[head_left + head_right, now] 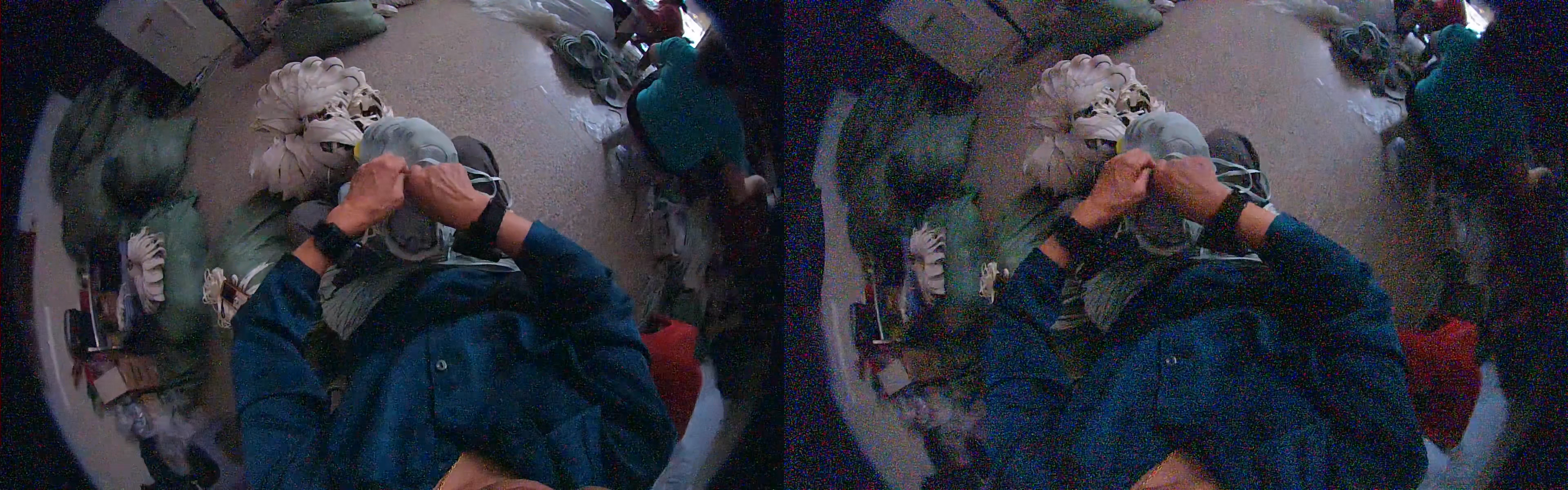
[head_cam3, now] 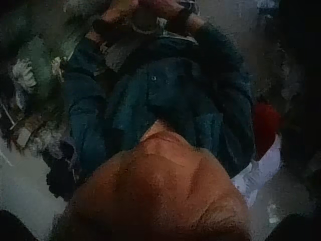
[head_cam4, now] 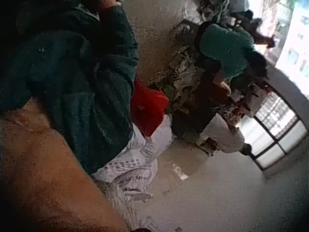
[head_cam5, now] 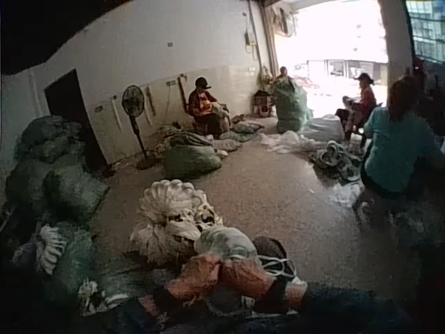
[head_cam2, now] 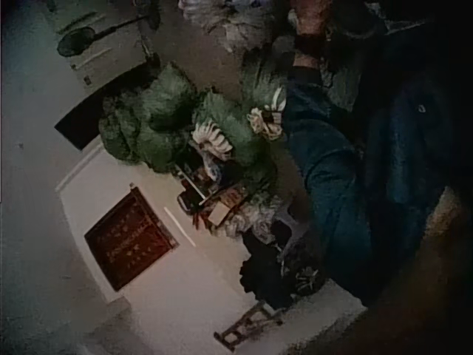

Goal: The recorder is lacing and organizing shoe uppers, then bundling them together in a manufacturing setting.

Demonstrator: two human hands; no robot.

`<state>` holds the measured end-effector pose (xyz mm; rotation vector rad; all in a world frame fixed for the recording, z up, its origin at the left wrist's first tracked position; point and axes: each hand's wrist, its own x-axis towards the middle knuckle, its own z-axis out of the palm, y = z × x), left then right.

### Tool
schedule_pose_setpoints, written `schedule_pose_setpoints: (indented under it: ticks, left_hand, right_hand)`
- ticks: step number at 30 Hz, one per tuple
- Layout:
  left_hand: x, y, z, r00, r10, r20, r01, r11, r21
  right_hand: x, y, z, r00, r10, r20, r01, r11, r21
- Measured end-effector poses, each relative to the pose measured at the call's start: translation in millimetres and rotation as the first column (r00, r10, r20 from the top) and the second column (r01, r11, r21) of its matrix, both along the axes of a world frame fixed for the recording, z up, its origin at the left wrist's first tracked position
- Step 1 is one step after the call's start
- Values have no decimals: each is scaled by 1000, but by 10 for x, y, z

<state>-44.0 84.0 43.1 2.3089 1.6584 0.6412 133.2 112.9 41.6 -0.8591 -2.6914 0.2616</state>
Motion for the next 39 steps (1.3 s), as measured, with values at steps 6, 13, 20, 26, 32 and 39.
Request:
schedule_pose_setpoints:
  ticks: [6, 13, 20, 26, 32, 39]
  left_hand:
    - [100, -76, 47, 992, 74, 105, -81, 995, 60]
    - [122, -282, 144, 948, 172, 269, -172, 985, -21]
    - [42, -519, -33, 991, -123, -45, 131, 917, 376]
    - [198, -688, 227, 986, -95, -138, 139, 927, 349]
    - [400, -984, 728, 916, -4, 402, -35, 996, 88]
    - [315, -1101, 793, 933, 32, 359, -102, 979, 179]
  right_hand:
    - [72, 24, -53, 963, 169, -209, -177, 984, -20]
    - [727, -684, 388, 912, 407, -54, -367, 750, -550]
    - [937, -284, 676, 733, -187, -654, -434, 612, -661]
    - [878, -26, 456, 620, -456, -639, -399, 519, -756]
    - [601, -93, 524, 499, -411, -763, -393, 677, -622]
    - [73, -534, 509, 734, -4, -679, -324, 877, -356]
